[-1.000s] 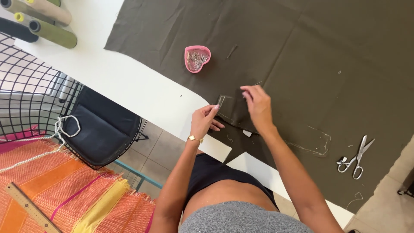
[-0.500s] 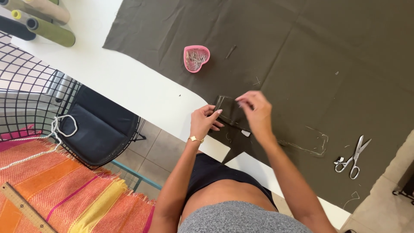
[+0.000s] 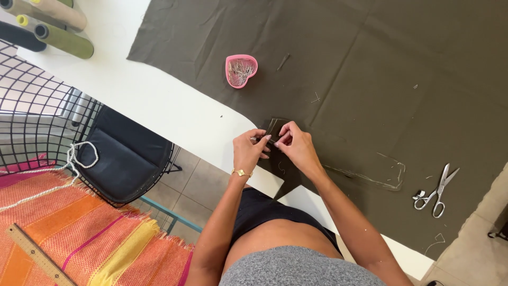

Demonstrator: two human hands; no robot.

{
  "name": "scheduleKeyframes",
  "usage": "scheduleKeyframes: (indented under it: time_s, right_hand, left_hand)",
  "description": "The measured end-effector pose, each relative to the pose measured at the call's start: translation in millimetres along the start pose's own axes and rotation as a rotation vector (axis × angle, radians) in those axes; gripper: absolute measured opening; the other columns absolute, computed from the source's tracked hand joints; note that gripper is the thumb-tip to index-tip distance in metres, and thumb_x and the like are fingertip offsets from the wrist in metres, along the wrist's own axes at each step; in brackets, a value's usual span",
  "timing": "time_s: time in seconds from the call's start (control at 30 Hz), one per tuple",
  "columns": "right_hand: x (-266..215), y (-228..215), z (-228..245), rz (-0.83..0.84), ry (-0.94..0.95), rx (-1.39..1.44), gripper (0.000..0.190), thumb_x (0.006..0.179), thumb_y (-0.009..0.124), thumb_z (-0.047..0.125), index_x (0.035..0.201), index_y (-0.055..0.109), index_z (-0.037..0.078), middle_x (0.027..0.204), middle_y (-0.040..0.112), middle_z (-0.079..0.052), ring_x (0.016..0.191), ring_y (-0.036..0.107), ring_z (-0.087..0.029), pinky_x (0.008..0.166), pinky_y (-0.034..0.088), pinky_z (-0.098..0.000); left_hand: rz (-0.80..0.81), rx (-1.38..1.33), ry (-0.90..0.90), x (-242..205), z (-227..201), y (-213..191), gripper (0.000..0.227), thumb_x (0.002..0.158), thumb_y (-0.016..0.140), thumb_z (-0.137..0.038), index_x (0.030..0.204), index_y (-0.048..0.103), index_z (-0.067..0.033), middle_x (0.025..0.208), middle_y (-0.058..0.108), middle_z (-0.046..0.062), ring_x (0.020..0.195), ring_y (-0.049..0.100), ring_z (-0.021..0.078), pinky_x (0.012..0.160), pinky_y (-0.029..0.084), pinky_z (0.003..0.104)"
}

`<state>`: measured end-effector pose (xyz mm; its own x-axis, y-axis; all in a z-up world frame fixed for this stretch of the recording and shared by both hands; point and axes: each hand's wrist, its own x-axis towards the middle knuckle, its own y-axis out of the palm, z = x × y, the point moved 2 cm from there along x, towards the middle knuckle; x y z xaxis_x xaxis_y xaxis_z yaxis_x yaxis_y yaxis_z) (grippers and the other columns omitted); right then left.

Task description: The person pins a folded piece of dark fabric along a chalk outline, then uses shears to cut the fabric along the marked line. The cut piece is removed from the main fabric sheet.

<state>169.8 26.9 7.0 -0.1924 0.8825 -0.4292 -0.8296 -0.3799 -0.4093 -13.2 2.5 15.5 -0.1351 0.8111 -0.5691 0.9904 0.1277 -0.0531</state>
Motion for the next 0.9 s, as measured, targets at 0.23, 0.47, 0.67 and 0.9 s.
scheduleKeyframes:
  time_s: [0.23, 0.47, 0.67, 0.9]
  right_hand:
    - [3, 2, 7, 0.003, 0.018, -0.098, 0.034, 0.084, 0.081, 0.008, 0.110, 0.060, 0.012, 0.086, 0.082, -0.009, 0.079, 0.078, -0.024, 0.071, 0.061, -0.0375]
    - [4, 2, 5, -0.051, 0.036, -0.116, 0.029, 0.086, 0.084, 0.012, 0.104, 0.062, 0.010, 0.086, 0.081, -0.014, 0.081, 0.078, -0.031, 0.070, 0.058, -0.0427]
    - [-4, 1, -2, -0.059, 0.002, 0.080, 0.031, 0.087, 0.087, 0.009, 0.097, 0.058, 0.013, 0.089, 0.083, -0.008, 0.075, 0.076, -0.018, 0.071, 0.059, -0.0294]
    - [-17, -6, 13, -0.100, -0.053, 0.131, 0.013, 0.088, 0.087, 0.006, 0.092, 0.077, 0.013, 0.084, 0.079, -0.006, 0.068, 0.074, -0.013, 0.065, 0.062, -0.0262]
  left_hand:
    - [-0.037, 0.016, 0.046, -7, 0, 4, 0.026, 0.095, 0.085, -0.008, 0.115, 0.079, 0.0075, 0.097, 0.075, 0.022, 0.067, 0.080, 0.0256, 0.055, 0.071, 0.029]
    - [-0.041, 0.180, 0.204, -22, -13, 15, 0.014, 0.094, 0.083, -0.001, 0.108, 0.083, 0.0013, 0.089, 0.073, 0.018, 0.066, 0.077, 0.0235, 0.051, 0.070, 0.028]
    - [-0.041, -0.012, 0.082, -12, -4, 3, 0.023, 0.095, 0.085, -0.009, 0.115, 0.080, 0.0028, 0.098, 0.074, 0.018, 0.070, 0.078, 0.0232, 0.060, 0.074, 0.032]
    - [0.004, -0.021, 0.012, 10, 23, 3, 0.023, 0.097, 0.085, -0.019, 0.114, 0.079, -0.0038, 0.072, 0.074, 0.013, 0.047, 0.073, 0.0232, 0.044, 0.065, 0.028]
